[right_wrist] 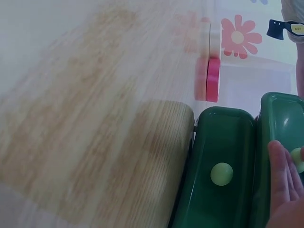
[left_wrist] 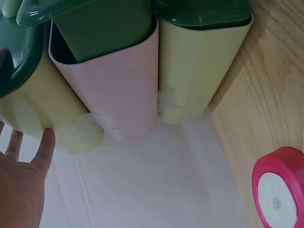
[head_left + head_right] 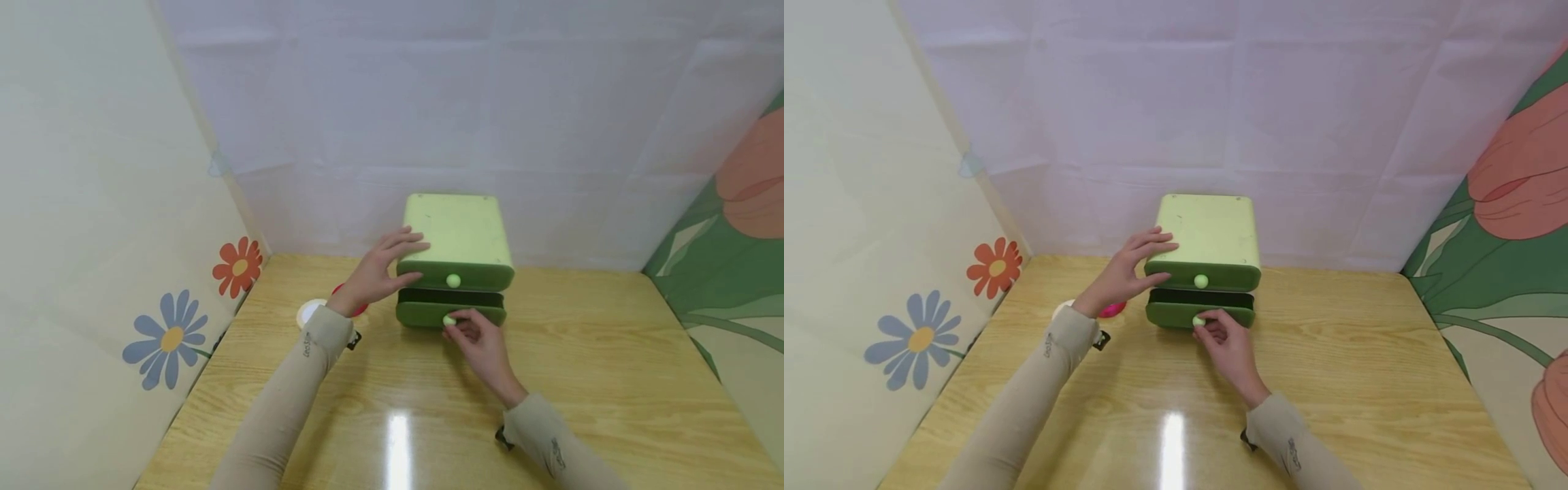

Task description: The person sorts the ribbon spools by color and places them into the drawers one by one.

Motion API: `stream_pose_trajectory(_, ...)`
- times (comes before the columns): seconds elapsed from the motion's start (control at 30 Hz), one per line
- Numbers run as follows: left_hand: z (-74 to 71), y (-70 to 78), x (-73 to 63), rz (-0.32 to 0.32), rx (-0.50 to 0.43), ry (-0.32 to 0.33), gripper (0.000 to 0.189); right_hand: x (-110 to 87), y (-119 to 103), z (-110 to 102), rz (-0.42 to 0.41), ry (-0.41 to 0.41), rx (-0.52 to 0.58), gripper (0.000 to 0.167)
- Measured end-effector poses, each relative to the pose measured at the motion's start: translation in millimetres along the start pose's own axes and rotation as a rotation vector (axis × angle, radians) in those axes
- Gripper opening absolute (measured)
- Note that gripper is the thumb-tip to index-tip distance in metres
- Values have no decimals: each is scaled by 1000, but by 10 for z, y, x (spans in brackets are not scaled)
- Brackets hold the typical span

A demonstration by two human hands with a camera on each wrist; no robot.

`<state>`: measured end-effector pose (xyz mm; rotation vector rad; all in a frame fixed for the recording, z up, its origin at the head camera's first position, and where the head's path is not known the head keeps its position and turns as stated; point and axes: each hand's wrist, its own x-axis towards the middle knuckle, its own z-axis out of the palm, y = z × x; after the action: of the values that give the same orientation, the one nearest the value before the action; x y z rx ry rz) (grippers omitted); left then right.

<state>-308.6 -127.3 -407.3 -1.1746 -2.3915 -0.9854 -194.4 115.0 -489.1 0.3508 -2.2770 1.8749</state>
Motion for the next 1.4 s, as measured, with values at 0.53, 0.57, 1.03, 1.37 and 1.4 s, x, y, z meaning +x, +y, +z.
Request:
stream_pose_trajectory(0.53, -7, 11, 4, -4, 5, 1, 54, -107, 9, 16, -7, -8, 23, 19)
stream_pose_trajectory(0.57, -7, 12, 2, -5, 4, 1, 54, -112, 12, 18, -8, -7, 23, 19)
stream_pose_trajectory(1.03, -20, 16, 18, -7, 4, -7, 55, -182, -40, 0, 33, -9, 16, 16)
stream_pose_trajectory(1.37, -16, -3, 12, -12, 16, -17, 55, -282, -75, 11, 57, -17, 14, 16)
stream_pose_trajectory(1.4, -15, -4, 9, -12, 16, -17, 55, -295, -78, 12, 59, -17, 13, 16)
